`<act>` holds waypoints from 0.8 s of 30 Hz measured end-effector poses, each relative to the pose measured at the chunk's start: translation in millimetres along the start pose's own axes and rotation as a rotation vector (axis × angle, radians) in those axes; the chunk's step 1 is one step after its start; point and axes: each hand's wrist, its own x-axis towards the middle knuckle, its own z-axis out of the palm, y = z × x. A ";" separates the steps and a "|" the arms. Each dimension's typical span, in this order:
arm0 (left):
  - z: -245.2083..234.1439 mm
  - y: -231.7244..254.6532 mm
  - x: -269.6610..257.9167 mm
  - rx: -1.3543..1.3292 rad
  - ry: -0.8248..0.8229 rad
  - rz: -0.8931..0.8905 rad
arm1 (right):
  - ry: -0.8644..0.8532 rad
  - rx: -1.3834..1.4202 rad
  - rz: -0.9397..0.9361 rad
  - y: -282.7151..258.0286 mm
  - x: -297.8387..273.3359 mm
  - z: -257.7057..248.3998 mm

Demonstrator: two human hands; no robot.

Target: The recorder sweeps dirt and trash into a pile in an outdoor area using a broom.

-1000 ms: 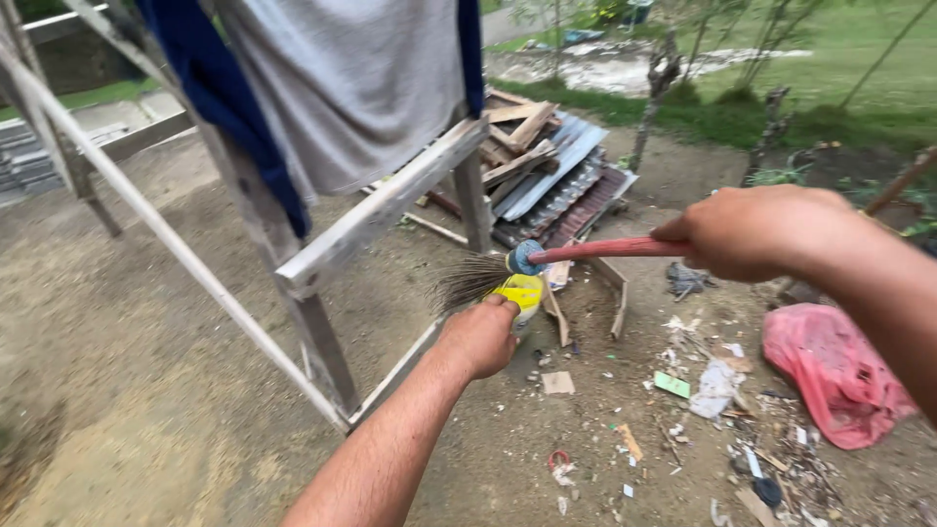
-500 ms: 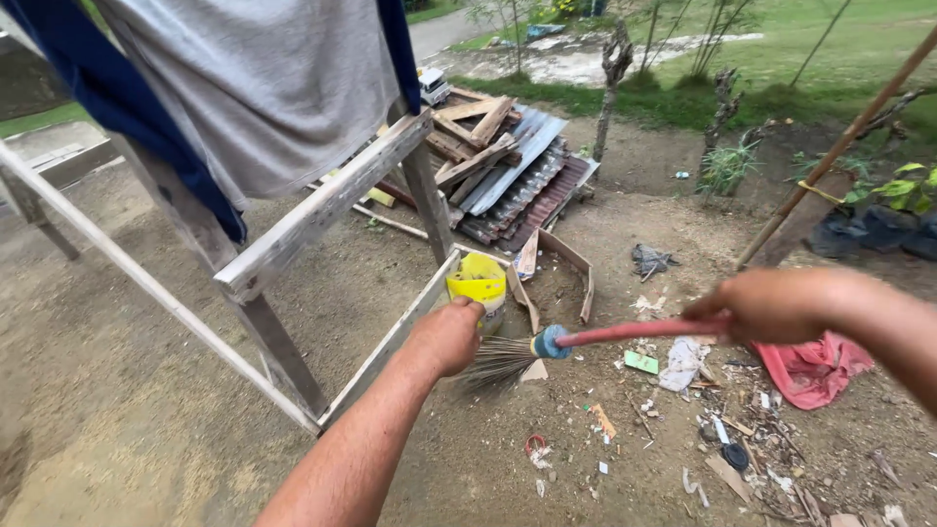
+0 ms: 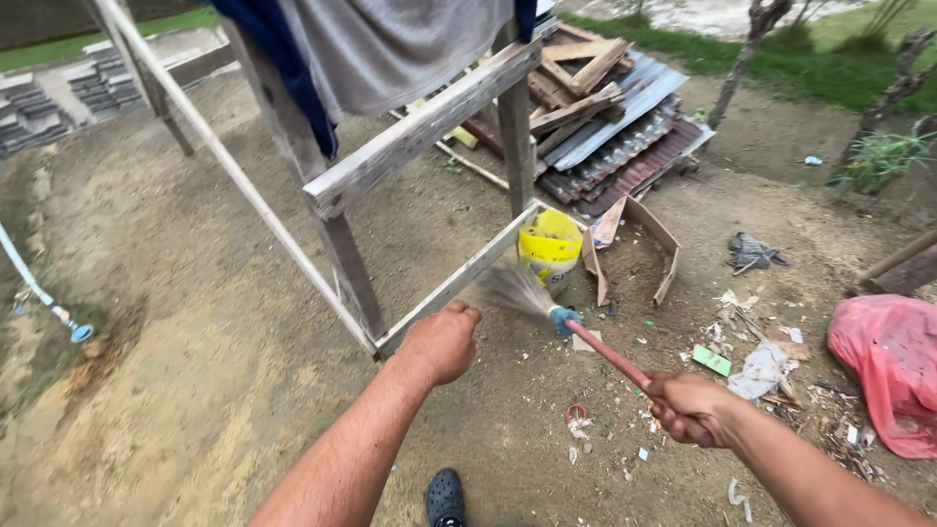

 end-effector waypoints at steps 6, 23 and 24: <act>8.1 -10.7 -26.5 0.000 -0.016 -0.007 | -0.217 0.474 0.115 18.1 83.9 22.1; 57.7 -65.9 -99.2 -0.116 -0.046 -0.180 | 0.092 -0.741 -0.136 -34.8 108.0 153.4; 55.3 -66.2 -103.6 -0.105 -0.085 -0.212 | 0.158 -0.888 -0.137 -39.2 75.5 161.9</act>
